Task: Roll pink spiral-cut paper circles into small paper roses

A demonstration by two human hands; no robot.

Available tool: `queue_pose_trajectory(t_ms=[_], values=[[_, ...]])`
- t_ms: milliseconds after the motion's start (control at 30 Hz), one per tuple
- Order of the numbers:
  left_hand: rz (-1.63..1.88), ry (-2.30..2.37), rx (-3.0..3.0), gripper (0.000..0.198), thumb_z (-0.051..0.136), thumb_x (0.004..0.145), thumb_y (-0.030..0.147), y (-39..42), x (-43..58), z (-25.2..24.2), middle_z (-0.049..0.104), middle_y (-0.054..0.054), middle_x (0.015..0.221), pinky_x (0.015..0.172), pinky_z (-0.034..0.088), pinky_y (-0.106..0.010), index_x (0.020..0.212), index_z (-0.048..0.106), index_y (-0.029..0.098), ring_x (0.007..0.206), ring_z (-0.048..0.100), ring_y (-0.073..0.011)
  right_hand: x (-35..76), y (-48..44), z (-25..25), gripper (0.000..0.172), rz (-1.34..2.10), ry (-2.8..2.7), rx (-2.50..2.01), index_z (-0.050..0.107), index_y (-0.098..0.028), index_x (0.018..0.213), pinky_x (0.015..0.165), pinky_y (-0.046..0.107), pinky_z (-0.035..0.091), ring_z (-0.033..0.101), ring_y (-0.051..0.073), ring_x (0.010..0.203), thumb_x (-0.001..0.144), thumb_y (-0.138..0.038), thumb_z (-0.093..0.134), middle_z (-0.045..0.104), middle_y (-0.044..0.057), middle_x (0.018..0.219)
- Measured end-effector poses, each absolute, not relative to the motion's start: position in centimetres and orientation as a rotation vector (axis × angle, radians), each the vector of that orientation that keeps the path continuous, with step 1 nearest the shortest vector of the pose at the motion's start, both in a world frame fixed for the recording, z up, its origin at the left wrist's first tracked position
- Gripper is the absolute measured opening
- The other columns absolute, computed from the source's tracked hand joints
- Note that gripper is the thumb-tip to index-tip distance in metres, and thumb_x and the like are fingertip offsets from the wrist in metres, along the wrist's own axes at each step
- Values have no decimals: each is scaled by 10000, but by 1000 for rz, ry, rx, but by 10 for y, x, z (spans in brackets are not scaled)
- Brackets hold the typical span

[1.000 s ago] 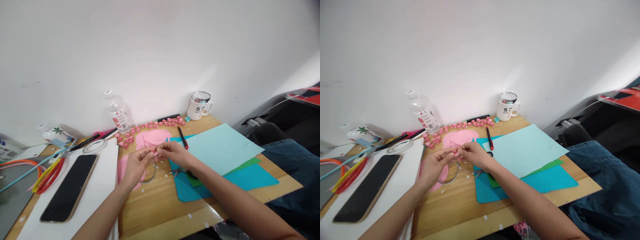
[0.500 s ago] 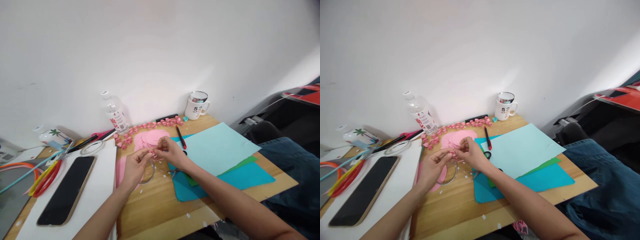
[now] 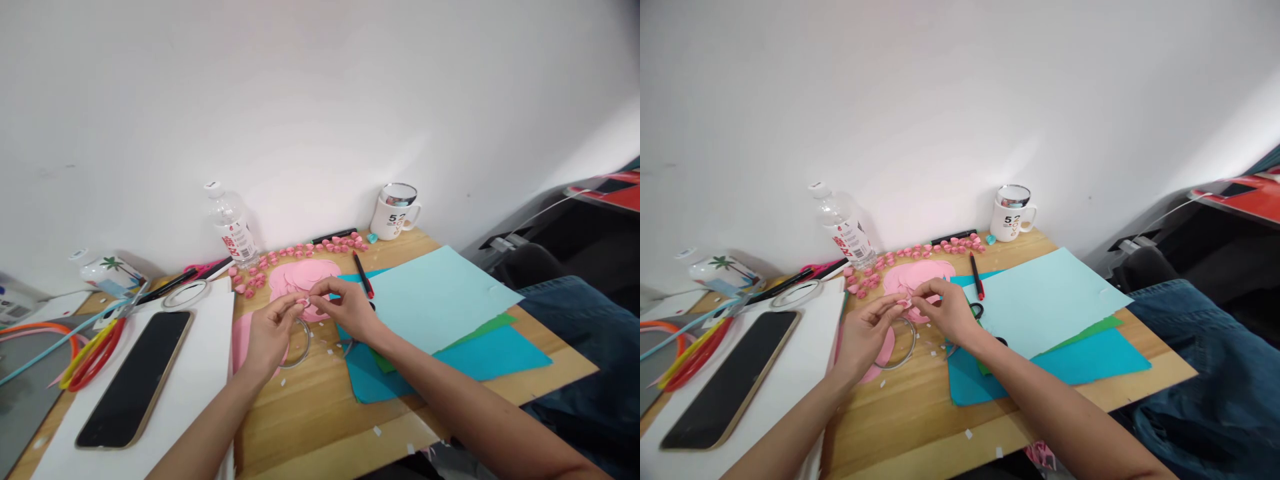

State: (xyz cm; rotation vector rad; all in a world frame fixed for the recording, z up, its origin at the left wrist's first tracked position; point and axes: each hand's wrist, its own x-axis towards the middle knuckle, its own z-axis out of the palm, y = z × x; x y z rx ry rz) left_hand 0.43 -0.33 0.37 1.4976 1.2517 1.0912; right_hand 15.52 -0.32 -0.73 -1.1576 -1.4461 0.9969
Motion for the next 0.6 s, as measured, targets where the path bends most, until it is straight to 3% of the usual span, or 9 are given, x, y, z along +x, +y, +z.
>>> queue_pose_trajectory(t_ms=[167,433,600], values=[[1097,1241,1517,223,590,713,322,-2,3,0,695,-41,867,721,492,-268,860,675,177,776,633,-183,156,-2,-12,98,752,-1644,-1136,602,-174,746,551,223,496,565,139,731,763,-231,525,609,52,800],[1054,1271,1513,208,594,715,297,-2,4,0,694,-33,863,726,496,-258,864,667,172,782,630,-174,153,1,-22,182,161,-1986,-1044,575,-147,812,644,285,480,583,171,764,810,-122,395,626,110,838],[1080,1292,1557,211,587,719,318,-5,3,-2,693,-25,815,732,491,-269,857,668,181,763,626,-177,150,-2,-20,145,405,-1777,-1133,578,-160,762,572,247,479,587,147,659,780,-143,435,625,68,728]])
